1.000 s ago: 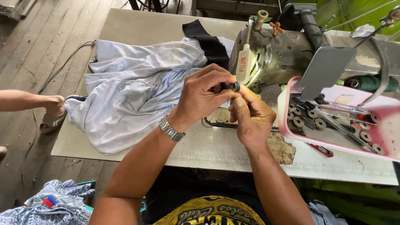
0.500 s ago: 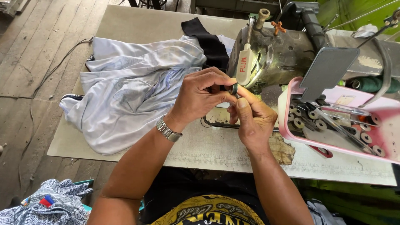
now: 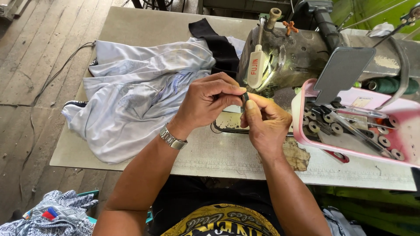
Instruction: Examining a small elastic loop and searching for parts in a tray at a sewing workstation.
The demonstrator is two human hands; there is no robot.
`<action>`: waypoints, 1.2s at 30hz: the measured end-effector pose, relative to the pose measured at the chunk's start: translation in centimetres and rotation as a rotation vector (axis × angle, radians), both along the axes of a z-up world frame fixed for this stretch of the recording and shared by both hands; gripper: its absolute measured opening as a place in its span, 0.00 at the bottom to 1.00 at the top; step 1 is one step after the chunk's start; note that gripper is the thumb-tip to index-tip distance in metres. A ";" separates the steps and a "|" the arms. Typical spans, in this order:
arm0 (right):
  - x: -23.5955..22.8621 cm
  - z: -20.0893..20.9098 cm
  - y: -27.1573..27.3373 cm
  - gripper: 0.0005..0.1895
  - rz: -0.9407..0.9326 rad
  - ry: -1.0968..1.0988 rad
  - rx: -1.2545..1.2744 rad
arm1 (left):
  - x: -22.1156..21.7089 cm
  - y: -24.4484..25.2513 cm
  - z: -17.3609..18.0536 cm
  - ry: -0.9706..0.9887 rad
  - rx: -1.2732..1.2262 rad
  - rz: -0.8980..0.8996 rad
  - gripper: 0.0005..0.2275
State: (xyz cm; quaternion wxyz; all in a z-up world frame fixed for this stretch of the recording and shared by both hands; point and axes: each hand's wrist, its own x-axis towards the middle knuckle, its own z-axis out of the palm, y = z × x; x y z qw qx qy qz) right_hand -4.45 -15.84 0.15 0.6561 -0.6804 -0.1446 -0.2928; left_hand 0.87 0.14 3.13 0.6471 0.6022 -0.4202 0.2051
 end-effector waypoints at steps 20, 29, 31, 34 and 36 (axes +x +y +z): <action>0.2 -0.9 0.4 0.10 -0.046 -0.119 -0.036 | -0.4 -0.3 -0.7 0.204 -0.054 -0.067 0.03; 0.4 -1.1 0.0 0.10 -0.088 -0.156 -0.056 | -1.2 -0.8 -0.4 0.217 -0.015 -0.034 0.05; 0.2 -0.7 0.1 0.09 -0.083 -0.159 -0.082 | -1.2 -1.0 -0.4 0.328 -0.063 -0.110 0.06; 0.1 -0.7 -0.1 0.09 -0.071 -0.167 -0.078 | -1.1 -0.9 -1.9 0.445 -0.111 -0.178 0.07; 0.2 -0.7 -0.1 0.09 -0.077 -0.170 -0.078 | -1.2 -1.0 -1.7 0.465 -0.131 -0.200 0.07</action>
